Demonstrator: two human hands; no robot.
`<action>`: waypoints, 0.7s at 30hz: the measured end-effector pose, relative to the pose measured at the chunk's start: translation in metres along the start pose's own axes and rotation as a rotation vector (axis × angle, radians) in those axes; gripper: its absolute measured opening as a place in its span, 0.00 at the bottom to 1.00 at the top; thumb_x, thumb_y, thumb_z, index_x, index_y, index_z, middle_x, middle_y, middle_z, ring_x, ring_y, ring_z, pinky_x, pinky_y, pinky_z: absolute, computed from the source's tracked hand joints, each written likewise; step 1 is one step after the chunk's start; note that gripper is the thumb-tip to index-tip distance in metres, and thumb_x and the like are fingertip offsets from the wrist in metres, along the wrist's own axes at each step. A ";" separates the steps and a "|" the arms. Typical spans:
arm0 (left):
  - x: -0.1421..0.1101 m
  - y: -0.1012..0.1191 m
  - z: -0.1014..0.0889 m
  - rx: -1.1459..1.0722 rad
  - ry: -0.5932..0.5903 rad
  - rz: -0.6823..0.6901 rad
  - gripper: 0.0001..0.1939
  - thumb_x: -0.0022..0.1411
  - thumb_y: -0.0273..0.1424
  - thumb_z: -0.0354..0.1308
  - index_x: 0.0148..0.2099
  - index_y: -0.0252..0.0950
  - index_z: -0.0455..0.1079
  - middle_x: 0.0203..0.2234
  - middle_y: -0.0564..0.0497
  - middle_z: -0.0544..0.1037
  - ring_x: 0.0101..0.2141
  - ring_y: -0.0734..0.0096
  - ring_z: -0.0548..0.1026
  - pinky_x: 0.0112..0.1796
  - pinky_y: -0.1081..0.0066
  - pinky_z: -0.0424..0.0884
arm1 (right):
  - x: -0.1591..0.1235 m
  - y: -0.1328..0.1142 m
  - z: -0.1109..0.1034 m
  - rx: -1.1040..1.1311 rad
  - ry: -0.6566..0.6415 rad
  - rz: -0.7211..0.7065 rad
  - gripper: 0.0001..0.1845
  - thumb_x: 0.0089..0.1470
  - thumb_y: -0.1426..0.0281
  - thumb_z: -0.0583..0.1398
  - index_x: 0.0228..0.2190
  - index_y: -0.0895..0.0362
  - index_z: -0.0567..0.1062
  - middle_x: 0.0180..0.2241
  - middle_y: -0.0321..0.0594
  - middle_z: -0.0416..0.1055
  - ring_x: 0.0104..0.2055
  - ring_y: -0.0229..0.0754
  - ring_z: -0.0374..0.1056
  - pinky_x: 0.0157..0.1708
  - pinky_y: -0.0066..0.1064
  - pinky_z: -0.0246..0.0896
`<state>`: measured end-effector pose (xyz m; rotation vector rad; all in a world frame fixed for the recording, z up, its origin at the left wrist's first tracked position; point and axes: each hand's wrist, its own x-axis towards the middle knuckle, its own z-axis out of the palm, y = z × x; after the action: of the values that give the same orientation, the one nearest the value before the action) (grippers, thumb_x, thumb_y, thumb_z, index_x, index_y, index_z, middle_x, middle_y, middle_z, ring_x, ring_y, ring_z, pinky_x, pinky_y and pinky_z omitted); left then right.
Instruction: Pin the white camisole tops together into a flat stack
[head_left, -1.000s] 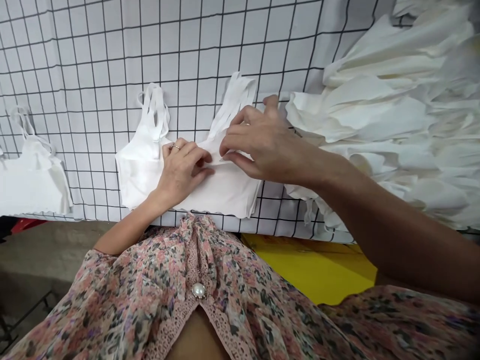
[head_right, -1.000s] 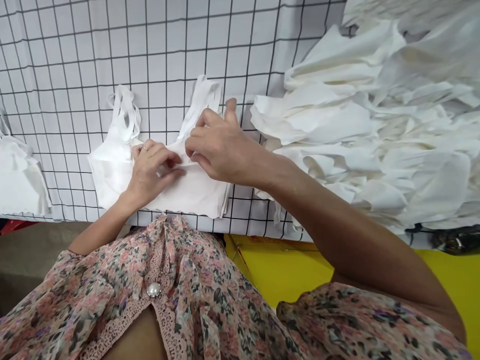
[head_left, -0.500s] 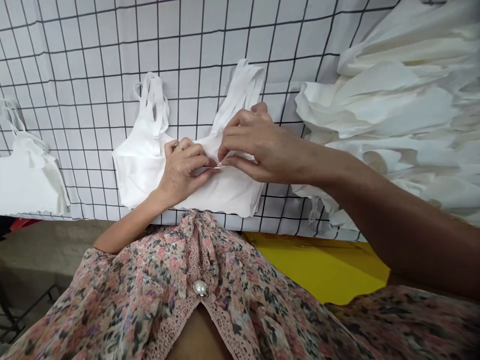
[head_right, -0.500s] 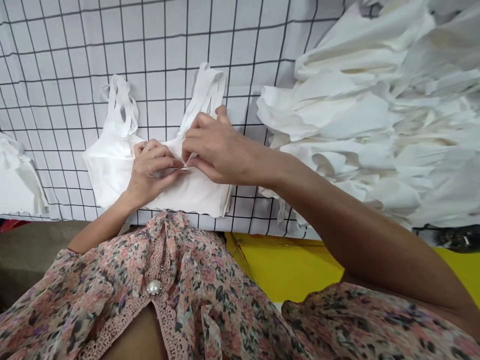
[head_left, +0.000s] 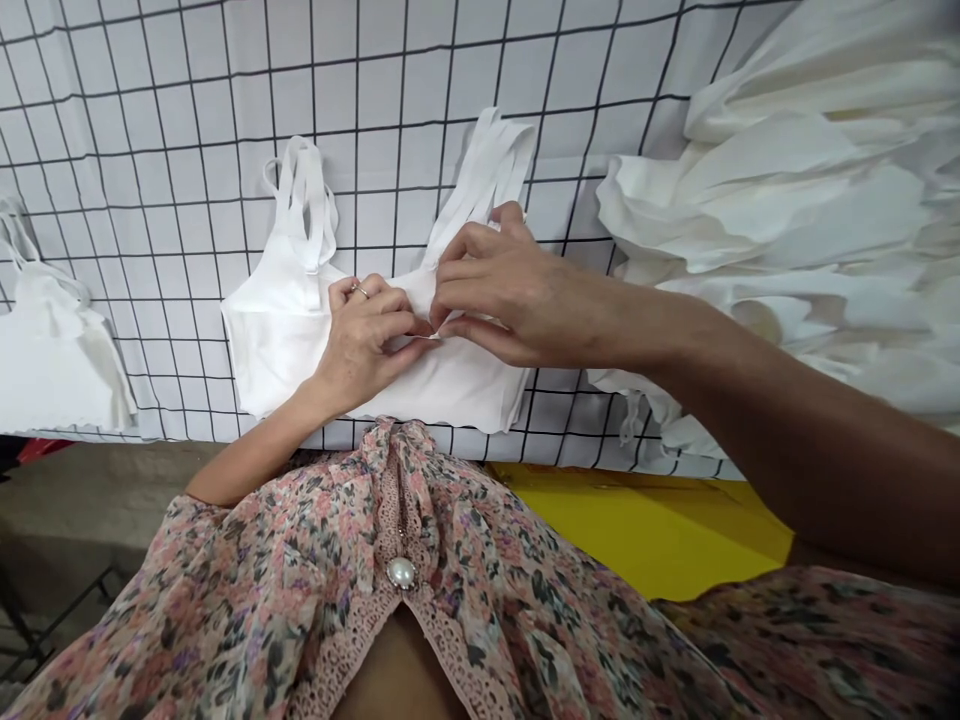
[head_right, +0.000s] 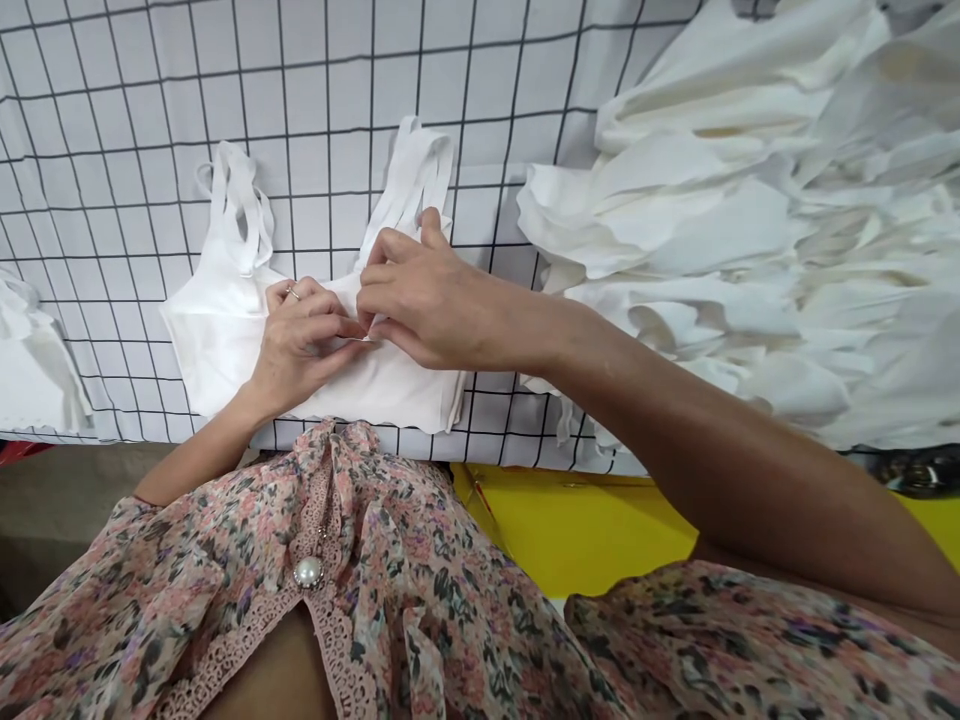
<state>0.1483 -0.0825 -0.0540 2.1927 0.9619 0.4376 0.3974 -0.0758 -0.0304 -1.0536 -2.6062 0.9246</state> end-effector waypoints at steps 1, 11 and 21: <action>0.000 0.001 0.000 -0.004 -0.001 -0.003 0.11 0.75 0.41 0.65 0.41 0.43 0.83 0.31 0.54 0.77 0.42 0.63 0.72 0.54 0.55 0.57 | 0.000 0.000 0.000 -0.002 0.002 0.010 0.19 0.72 0.67 0.51 0.40 0.53 0.82 0.35 0.43 0.75 0.55 0.55 0.66 0.62 0.59 0.53; 0.003 0.005 -0.003 0.048 -0.073 -0.066 0.10 0.75 0.40 0.64 0.41 0.45 0.84 0.31 0.54 0.78 0.42 0.61 0.72 0.55 0.54 0.58 | -0.002 -0.003 -0.003 0.002 -0.043 0.008 0.18 0.72 0.68 0.52 0.41 0.51 0.82 0.36 0.42 0.76 0.53 0.53 0.65 0.65 0.61 0.53; 0.002 0.003 0.001 0.034 -0.045 -0.051 0.11 0.75 0.40 0.65 0.39 0.43 0.82 0.31 0.54 0.78 0.41 0.63 0.72 0.57 0.55 0.58 | 0.005 -0.007 0.004 -0.023 0.009 -0.012 0.21 0.74 0.68 0.49 0.40 0.54 0.81 0.35 0.43 0.74 0.55 0.55 0.66 0.62 0.63 0.53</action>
<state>0.1516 -0.0831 -0.0524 2.1933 1.0053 0.3485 0.3889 -0.0781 -0.0296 -1.0444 -2.6193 0.8875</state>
